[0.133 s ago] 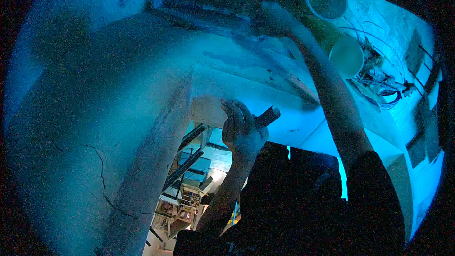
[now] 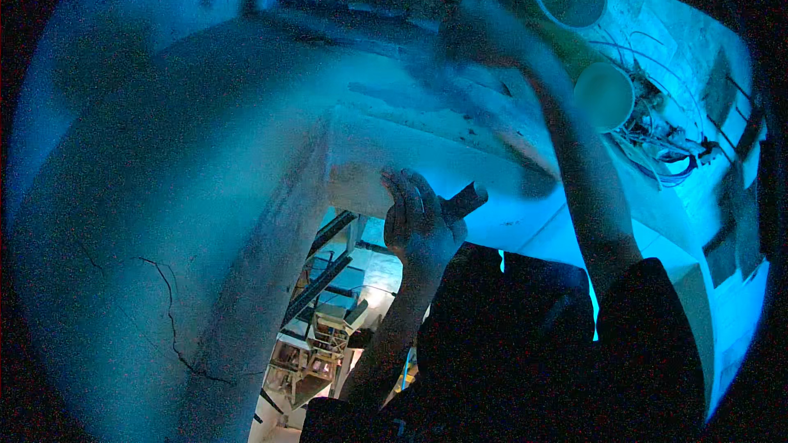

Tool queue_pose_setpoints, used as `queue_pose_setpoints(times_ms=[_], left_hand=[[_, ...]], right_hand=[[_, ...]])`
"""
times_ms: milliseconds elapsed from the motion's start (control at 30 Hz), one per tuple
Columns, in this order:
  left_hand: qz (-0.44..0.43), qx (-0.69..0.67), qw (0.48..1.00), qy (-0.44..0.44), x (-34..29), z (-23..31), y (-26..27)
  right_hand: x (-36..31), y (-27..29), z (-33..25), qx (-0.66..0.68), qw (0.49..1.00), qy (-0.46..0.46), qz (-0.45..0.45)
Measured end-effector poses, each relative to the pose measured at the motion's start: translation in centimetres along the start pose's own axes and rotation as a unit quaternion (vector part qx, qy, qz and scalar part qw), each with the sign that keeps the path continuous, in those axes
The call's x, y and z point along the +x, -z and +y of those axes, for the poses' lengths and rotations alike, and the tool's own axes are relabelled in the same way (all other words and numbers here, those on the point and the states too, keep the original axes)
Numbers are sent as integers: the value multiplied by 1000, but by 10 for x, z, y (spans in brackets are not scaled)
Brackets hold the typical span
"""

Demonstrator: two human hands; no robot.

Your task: The person sands the edge of an archway with sandpaper and then scrapes and sands an upper section of a wall.

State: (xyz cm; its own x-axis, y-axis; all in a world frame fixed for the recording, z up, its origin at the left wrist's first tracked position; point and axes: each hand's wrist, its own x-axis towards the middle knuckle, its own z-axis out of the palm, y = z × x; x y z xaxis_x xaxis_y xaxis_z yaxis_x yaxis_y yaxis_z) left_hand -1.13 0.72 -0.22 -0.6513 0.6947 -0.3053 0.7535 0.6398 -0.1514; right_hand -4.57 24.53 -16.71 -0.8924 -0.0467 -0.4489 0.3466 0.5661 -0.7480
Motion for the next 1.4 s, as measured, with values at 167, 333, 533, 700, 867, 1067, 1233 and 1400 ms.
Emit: queue_pose_setpoints(times_ms=[167,333,533,700,867,1067,1233,1400], left_hand=[[-6,-27,1000,3,-8,-6,0],[-25,-10,1000,16,-13,-6,1],[-41,23,995,-88,-59,-19,-82],[-3,-300,945,134,-36,-6,-42],[-27,-425,886,185,-33,1,-36],[-75,-223,966,106,-37,-6,-38],[-70,-18,997,37,-12,2,2],[-40,-34,999,1,-12,0,-5]], right_hand=[[24,-67,30,-174,973,146,35],[-22,52,-61,144,983,15,110],[32,-45,12,-93,994,-58,0],[5,24,-28,23,993,47,106],[28,-21,14,7,997,6,72],[-9,18,-4,55,991,4,125],[-2,4,3,-46,992,16,118],[-1,0,-9,-8,995,7,95]])
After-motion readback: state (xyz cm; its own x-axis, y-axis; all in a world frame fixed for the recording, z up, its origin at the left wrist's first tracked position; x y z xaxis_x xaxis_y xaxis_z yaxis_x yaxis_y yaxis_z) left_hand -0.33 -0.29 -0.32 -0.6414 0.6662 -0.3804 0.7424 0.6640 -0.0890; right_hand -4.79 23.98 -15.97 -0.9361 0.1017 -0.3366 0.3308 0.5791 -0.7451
